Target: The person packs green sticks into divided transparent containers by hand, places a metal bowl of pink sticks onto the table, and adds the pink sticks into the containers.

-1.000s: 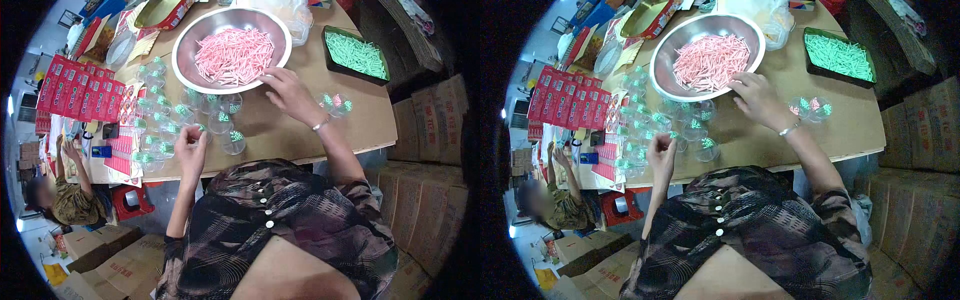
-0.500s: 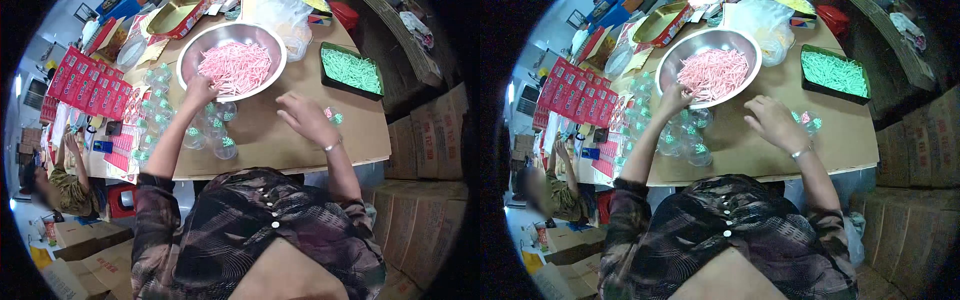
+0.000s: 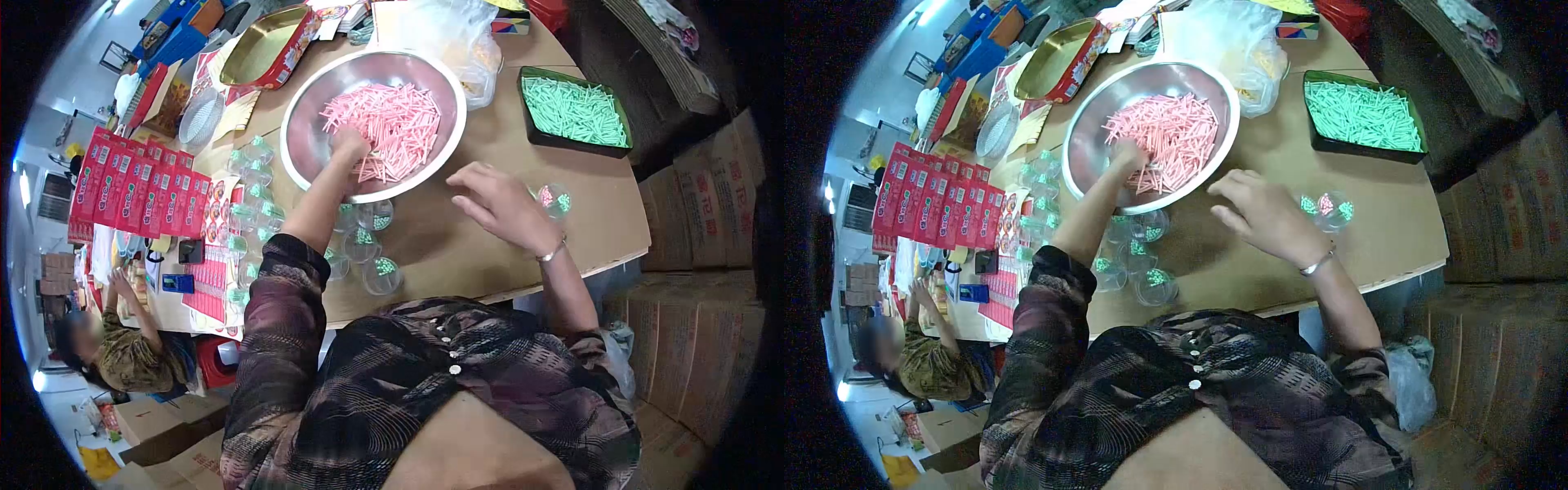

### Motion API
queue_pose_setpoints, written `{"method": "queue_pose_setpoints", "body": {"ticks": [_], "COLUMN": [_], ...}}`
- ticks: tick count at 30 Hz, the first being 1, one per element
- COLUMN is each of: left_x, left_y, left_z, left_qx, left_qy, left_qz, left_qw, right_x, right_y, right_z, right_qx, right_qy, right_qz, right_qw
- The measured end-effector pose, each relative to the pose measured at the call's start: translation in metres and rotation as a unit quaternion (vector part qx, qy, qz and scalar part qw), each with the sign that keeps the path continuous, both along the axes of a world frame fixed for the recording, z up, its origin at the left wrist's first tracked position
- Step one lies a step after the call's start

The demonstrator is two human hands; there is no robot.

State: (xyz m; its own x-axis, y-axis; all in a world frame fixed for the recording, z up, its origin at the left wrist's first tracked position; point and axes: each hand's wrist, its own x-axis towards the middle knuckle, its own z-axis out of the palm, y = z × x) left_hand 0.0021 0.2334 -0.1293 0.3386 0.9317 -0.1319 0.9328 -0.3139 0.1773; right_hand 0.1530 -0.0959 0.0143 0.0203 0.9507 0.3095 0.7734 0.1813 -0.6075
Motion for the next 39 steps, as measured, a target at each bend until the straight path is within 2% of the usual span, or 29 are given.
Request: {"method": "queue_pose_setpoints", "body": {"ticks": [2,4,5,7,9,11,12,14,19,25,29,35,39], "left_x": [-0.001,-0.002,-0.004,-0.015,-0.023,-0.026,-0.026,-0.025,-0.017,-0.012,-0.007,-0.008,-0.016], "left_y": [0.002,0.004,0.003,-0.008,-0.02,-0.032,-0.04,-0.055,-0.072,-0.081,-0.087,-0.088,-0.082], "left_z": [-0.001,0.005,0.012,0.027,0.048,0.071,0.081,0.088,0.078,0.079,0.101,0.103,0.076], "left_qx": [-0.016,-0.028,-0.029,-0.128,-0.222,-0.257,-0.292,-0.365,-0.336,-0.312,-0.327,-0.37,-0.145], "left_qy": [0.029,0.058,0.058,-0.045,-0.147,-0.174,-0.201,-0.255,-0.322,-0.392,-0.415,-0.428,-0.389], "left_qz": [-0.06,-0.119,-0.121,-0.122,-0.121,-0.13,-0.135,-0.14,-0.172,-0.189,-0.115,-0.166,-0.189], "left_qw": [0.998,0.991,0.991,0.983,0.956,0.942,0.925,0.884,0.868,0.844,0.841,0.808,0.89], "right_x": [-0.008,-0.008,-0.008,-0.009,-0.011,-0.016,-0.018,-0.023,-0.037,-0.037,-0.037,-0.037,-0.027], "right_y": [0.024,0.05,0.06,0.077,0.093,0.113,0.129,0.159,0.18,0.183,0.182,0.183,0.178], "right_z": [0.0,-0.018,-0.023,-0.028,-0.027,-0.045,-0.057,-0.074,-0.062,-0.074,-0.066,-0.07,-0.063], "right_qx": [0.001,-0.017,-0.027,-0.039,-0.056,0.004,0.004,0.086,0.017,0.006,-0.039,0.069,0.085], "right_qy": [0.012,0.036,0.053,0.071,0.138,0.211,0.21,0.211,0.112,0.128,0.184,0.15,0.262], "right_qz": [0.015,0.077,0.086,0.093,0.052,-0.005,-0.008,-0.121,-0.068,-0.085,-0.05,-0.102,-0.176], "right_qw": [1.0,0.996,0.994,0.992,0.988,0.978,0.978,0.966,0.991,0.988,0.981,0.981,0.945]}}
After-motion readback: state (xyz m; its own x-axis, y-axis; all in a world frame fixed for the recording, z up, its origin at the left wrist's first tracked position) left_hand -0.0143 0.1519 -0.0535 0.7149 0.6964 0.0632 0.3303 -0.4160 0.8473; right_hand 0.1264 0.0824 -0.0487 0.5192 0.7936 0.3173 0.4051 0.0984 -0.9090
